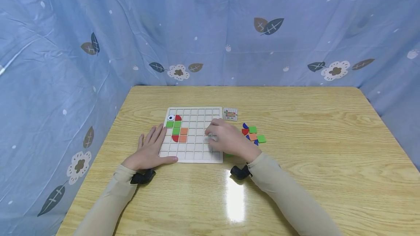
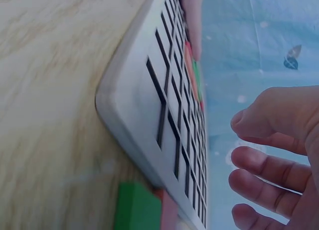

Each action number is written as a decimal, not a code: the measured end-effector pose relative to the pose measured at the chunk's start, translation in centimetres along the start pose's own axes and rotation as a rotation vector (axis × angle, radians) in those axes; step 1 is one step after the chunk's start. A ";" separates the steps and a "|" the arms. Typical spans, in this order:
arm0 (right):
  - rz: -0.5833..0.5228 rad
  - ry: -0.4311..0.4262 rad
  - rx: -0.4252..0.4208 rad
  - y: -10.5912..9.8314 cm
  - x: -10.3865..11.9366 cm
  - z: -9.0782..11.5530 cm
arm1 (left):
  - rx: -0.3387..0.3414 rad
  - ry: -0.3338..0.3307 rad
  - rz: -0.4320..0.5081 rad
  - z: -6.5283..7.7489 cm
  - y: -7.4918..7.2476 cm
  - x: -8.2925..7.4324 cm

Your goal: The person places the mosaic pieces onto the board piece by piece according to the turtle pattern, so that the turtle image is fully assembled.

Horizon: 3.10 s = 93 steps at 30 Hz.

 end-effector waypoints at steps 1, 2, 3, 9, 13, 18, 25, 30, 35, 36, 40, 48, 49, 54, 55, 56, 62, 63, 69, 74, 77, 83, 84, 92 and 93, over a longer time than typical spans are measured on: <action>0.000 0.020 0.008 -0.2 -0.2 0.2 | -0.001 0.000 -0.001 0.0 0.0 0.0; 0.006 0.033 0.012 -0.4 -0.4 0.3 | -0.001 -0.001 -0.002 -0.1 0.0 0.0; 0.013 0.046 0.017 -0.5 -0.5 0.5 | 0.000 -0.002 -0.005 -0.1 0.0 0.0; 0.047 -0.004 -0.052 -1.8 -1.1 1.5 | 0.007 -0.006 0.002 -0.1 -0.1 -0.1; 0.044 0.003 -0.067 -2.6 -1.5 2.1 | 0.007 -0.005 0.002 -0.1 -0.1 0.0; 0.043 0.039 -0.056 -3.4 -1.9 2.8 | 0.005 -0.006 0.005 -0.1 -0.1 0.0; 0.027 0.054 -0.070 -4.0 -2.4 3.6 | 0.005 -0.010 0.005 0.0 -0.2 -0.1; 0.040 0.027 -0.061 -4.0 -2.4 3.7 | -0.004 -0.009 0.000 0.0 -0.1 -0.1; 0.050 0.017 -0.060 -3.8 -2.3 3.8 | -0.008 0.003 0.020 0.0 -0.1 -0.1; 0.054 0.015 -0.057 -3.6 -2.3 3.8 | -0.009 0.003 0.020 -0.1 0.0 0.0; 0.084 0.010 -0.023 -2.8 -2.1 3.8 | -0.018 0.008 0.025 -0.3 0.4 0.4; 0.074 0.028 0.000 -1.4 -1.7 4.0 | -0.018 0.001 0.016 -0.4 0.8 0.8; 0.076 0.031 0.000 -1.2 -1.7 4.0 | -0.017 0.002 0.015 -0.4 0.8 0.8; 0.118 0.068 0.012 -0.8 -1.5 4.2 | -0.019 0.016 0.034 -0.2 0.4 0.4; 0.125 0.073 0.013 -0.8 -1.4 4.2 | -0.018 0.018 0.033 -0.2 0.3 0.3; 0.130 0.082 0.015 -0.7 -1.4 4.2 | -0.018 0.019 0.036 -0.1 0.2 0.2; 0.147 0.111 0.016 -0.5 -1.0 4.1 | -0.002 -0.001 0.011 0.0 -0.2 0.0; 0.149 0.118 0.019 -0.5 -0.9 4.0 | -0.001 -0.004 0.006 0.0 -0.2 0.0; 0.151 0.169 0.014 -0.3 -0.7 3.9 | -0.002 0.000 0.005 0.0 -0.1 0.1; 0.155 0.179 -0.010 -0.2 -0.4 3.9 | -0.007 0.000 0.011 0.1 -0.1 0.1; 0.152 0.183 -0.011 -0.2 -0.3 3.9 | -0.008 0.001 0.013 0.0 -0.1 0.1; 0.155 0.193 -0.010 -0.1 -0.7 3.9 | -0.005 0.007 0.022 -0.1 0.0 0.0; 0.157 0.193 -0.011 -0.1 -0.8 3.9 | -0.004 0.007 0.023 -0.1 0.0 0.0; 0.174 0.168 -0.047 -0.2 -1.2 3.9 | 0.000 -0.003 0.006 -0.1 -0.1 0.0; 0.172 0.162 -0.054 -0.3 -1.3 3.8 | -0.001 -0.002 0.007 -0.1 -0.1 0.0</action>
Point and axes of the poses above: each hand's wrist, its own z-axis away from the middle knuckle, its own y-axis out of the palm, x = y × z, the point moved 2 cm from there along -z, towards the middle knuckle, and after that the axes turned 3 degrees about -x, right-handed, at the moved point
